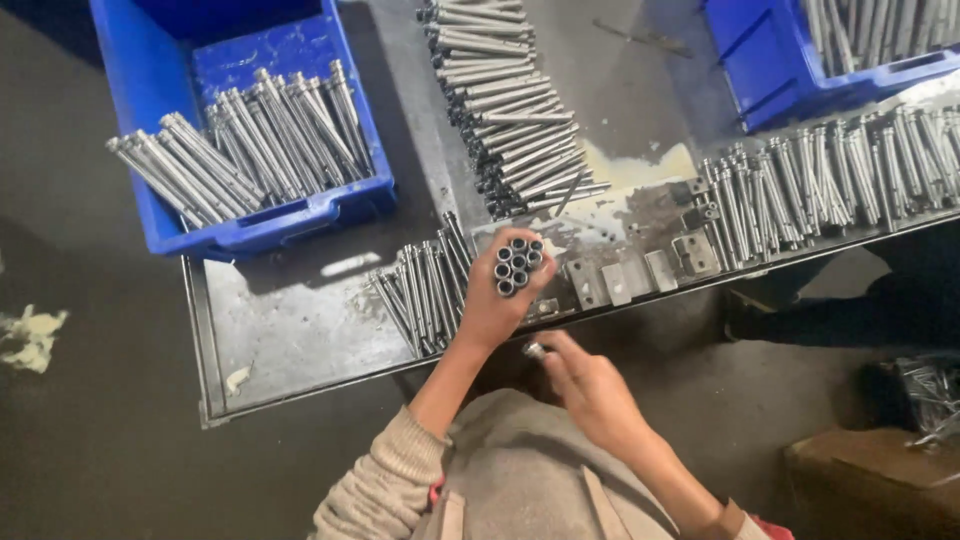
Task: A person is manually inserting long metal rods into a multi-hole metal fixture on a workbench.
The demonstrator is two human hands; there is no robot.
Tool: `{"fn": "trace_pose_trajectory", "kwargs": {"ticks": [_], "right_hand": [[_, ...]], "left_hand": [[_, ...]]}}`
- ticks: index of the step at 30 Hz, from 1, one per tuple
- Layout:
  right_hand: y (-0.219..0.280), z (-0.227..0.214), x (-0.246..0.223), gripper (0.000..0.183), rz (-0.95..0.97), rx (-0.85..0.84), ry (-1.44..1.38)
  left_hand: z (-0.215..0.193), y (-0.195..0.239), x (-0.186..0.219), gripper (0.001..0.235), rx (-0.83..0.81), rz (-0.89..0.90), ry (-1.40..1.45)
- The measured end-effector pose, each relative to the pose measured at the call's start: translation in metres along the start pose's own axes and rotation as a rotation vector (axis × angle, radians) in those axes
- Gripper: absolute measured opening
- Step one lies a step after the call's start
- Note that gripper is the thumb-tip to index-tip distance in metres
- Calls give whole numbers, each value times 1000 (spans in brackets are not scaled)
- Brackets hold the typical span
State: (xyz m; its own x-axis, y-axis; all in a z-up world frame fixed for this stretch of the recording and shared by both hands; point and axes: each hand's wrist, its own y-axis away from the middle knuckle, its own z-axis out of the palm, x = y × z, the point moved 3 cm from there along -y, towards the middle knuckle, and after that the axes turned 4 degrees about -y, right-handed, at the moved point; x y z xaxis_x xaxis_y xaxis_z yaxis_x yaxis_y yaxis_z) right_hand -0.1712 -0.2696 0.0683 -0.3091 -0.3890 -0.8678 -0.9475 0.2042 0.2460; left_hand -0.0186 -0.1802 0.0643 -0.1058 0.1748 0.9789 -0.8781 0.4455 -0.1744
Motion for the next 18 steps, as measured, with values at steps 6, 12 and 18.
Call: {"fn": "trace_pose_trajectory", "kwargs": {"ticks": [6, 12, 18], "right_hand": [[-58, -91, 67, 18, -428, 478, 471], [-80, -96, 75, 16, -571, -1, 541], [-42, -95, 78, 18, -579, -44, 364]], "left_hand": [[16, 6, 12, 20, 27, 65, -73], [25, 2, 17, 17, 56, 117, -150], [19, 3, -1, 6, 183, 107, -283]]}}
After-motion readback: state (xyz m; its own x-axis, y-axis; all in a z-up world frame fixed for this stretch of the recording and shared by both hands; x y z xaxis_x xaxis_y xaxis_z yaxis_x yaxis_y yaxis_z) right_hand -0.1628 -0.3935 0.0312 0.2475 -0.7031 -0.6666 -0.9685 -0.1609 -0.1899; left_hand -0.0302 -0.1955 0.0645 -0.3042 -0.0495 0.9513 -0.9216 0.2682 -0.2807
